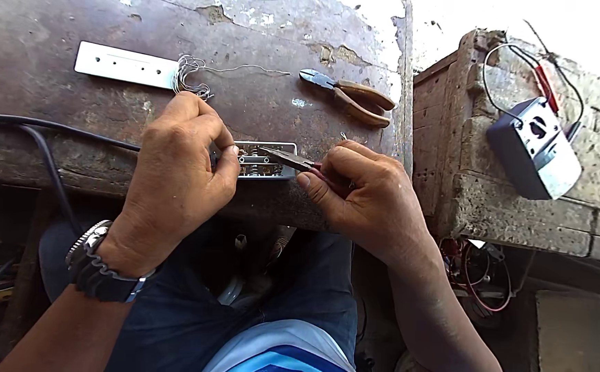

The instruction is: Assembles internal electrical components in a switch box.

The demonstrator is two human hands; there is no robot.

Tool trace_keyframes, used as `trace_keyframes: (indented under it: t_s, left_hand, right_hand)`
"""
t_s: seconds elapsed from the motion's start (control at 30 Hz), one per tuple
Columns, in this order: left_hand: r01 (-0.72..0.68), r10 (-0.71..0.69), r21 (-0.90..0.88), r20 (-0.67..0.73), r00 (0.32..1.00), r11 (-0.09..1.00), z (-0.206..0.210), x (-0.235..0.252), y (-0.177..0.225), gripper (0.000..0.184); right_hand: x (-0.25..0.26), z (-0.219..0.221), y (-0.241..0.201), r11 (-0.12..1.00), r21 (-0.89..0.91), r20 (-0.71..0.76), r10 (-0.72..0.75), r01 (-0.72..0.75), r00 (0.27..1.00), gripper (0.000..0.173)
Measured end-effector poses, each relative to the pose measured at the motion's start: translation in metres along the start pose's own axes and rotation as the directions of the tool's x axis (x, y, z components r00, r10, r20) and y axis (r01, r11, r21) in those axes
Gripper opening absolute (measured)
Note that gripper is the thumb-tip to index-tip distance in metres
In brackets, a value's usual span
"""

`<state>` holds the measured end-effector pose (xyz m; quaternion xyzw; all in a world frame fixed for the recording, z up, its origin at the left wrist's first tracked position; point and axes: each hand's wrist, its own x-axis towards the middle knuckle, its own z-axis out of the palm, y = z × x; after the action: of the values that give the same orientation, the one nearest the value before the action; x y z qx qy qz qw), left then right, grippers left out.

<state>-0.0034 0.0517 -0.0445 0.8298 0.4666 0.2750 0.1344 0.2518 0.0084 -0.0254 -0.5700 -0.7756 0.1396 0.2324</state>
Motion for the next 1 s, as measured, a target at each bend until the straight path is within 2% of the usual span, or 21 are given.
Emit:
trace_keyframes:
  t_s: [0.37, 0.53, 0.7, 0.83, 1.0]
  left_hand:
    - [0.042, -0.044, 0.028, 0.043, 0.998, 0.999, -0.002, 0.001, 0.001, 0.012]
    - [0.067, -0.070, 0.032, 0.113, 0.991, 0.997, -0.009, 0.006, 0.002, 0.014]
    - [0.089, -0.093, 0.034, 0.158, 0.983, 0.995, -0.011, 0.019, -0.001, 0.013]
    - [0.086, -0.095, 0.057, 0.183, 0.979, 0.995, -0.011, 0.026, -0.002, 0.013]
    - [0.070, -0.079, 0.051, 0.189, 0.979, 0.996, -0.012, 0.027, -0.003, 0.011]
  right_hand:
    - [0.000, -0.002, -0.001, 0.998, -0.049, 0.016, -0.027, 0.027, 1.000, 0.028]
    - [0.016, -0.028, 0.001, 0.968, -0.148, 0.078, -0.191, 0.201, 0.979, 0.027]
    - [0.051, -0.046, 0.010, 0.877, -0.180, 0.198, -0.412, 0.446, 0.889, 0.029]
    - [0.064, -0.041, 0.015, 0.847, -0.144, 0.273, -0.463, 0.511, 0.843, 0.027]
    - [0.067, -0.035, 0.020, 0.822, -0.125, 0.262, -0.513, 0.556, 0.817, 0.025]
